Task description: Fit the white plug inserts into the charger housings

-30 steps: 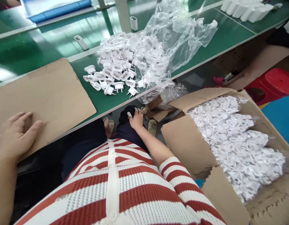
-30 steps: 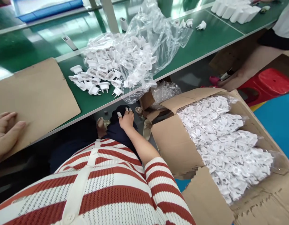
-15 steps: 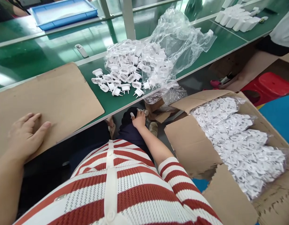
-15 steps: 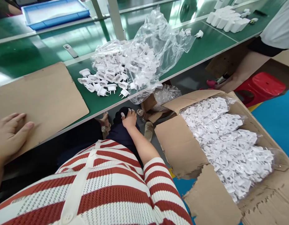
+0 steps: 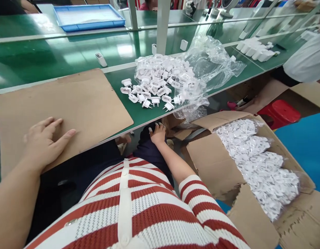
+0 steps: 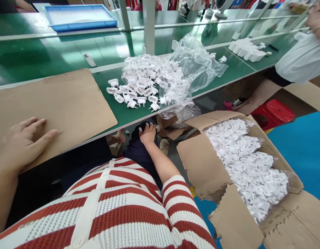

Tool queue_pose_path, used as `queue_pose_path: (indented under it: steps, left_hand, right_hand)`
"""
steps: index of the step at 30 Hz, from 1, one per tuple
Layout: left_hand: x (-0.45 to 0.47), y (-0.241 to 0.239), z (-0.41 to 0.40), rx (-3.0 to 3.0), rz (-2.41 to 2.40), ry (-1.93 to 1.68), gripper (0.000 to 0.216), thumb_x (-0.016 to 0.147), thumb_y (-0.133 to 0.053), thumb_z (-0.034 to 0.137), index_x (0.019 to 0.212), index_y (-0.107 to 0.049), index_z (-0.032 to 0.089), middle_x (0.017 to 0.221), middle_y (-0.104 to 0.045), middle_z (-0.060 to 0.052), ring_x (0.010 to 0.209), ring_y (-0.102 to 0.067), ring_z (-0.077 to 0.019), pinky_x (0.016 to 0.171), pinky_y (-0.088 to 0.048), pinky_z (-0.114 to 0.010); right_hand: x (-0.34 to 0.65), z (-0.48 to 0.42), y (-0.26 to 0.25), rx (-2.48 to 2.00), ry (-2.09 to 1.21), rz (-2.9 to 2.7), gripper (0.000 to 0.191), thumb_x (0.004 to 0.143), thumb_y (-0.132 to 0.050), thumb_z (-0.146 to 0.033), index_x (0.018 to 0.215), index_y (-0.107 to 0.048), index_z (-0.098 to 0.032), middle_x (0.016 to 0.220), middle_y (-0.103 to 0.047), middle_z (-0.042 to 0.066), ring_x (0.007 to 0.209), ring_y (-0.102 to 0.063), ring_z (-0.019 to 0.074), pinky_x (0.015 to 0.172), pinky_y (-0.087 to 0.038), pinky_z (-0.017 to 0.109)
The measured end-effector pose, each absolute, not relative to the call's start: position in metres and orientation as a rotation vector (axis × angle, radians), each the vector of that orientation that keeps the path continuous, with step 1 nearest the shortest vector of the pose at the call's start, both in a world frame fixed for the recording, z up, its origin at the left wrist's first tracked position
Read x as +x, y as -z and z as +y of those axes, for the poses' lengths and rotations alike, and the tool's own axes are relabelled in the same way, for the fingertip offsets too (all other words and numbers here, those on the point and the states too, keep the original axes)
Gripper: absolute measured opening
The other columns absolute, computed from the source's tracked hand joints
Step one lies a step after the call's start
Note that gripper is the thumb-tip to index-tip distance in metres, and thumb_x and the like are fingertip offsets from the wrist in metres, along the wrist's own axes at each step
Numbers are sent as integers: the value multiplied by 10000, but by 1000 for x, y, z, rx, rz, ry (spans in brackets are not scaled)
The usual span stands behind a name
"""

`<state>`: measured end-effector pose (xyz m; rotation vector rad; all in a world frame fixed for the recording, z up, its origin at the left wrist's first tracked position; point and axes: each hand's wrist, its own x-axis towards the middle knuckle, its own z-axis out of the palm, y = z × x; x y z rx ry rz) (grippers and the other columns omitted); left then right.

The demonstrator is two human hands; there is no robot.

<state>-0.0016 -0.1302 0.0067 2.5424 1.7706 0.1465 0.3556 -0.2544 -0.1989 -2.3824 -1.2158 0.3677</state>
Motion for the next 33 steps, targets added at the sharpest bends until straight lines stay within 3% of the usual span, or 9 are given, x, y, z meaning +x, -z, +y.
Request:
queue_pose_path:
  steps: [10,19,27,33]
  left_hand:
    - [-7,-8,-144,2470,1665,-354,780,948,-350,723,1476,-519,174,1612,-385,-134,1507,-299,-329,1255,-196,-515]
    - [-10,-5,-140,2456,1659,-370,888,888,-319,823,1466,-532,183,1613,-390,-109,1489,-314,-381,1226,-241,-590]
    - [-16,-4,-136,2496,1715,-311,812,912,-320,757,1468,-528,204,1603,-400,-122,1500,-308,-354,1241,-242,-541]
    - [-14,-6,-141,2469,1670,-378,904,897,-301,800,1461,-547,138,1604,-402,-145,1499,-313,-377,1221,-239,-581]
  right_hand:
    - [331,-253,187,-2397,-335,-1492,429,969,-543,-393,1287,-635,-121,1375,-556,195,1306,-473,341,1105,-368,442]
    - [338,-259,187,-2443,-304,-1451,414,986,-506,-392,1298,-633,-150,1368,-559,181,1327,-471,314,1073,-400,418]
    - [333,-255,186,-2411,-260,-1437,379,944,-568,-368,1237,-674,-152,1278,-616,181,1230,-542,339,1030,-434,435]
    - [334,-254,190,-2426,-283,-1493,350,922,-596,-358,1189,-673,-146,1295,-599,176,1226,-532,334,1042,-418,439]
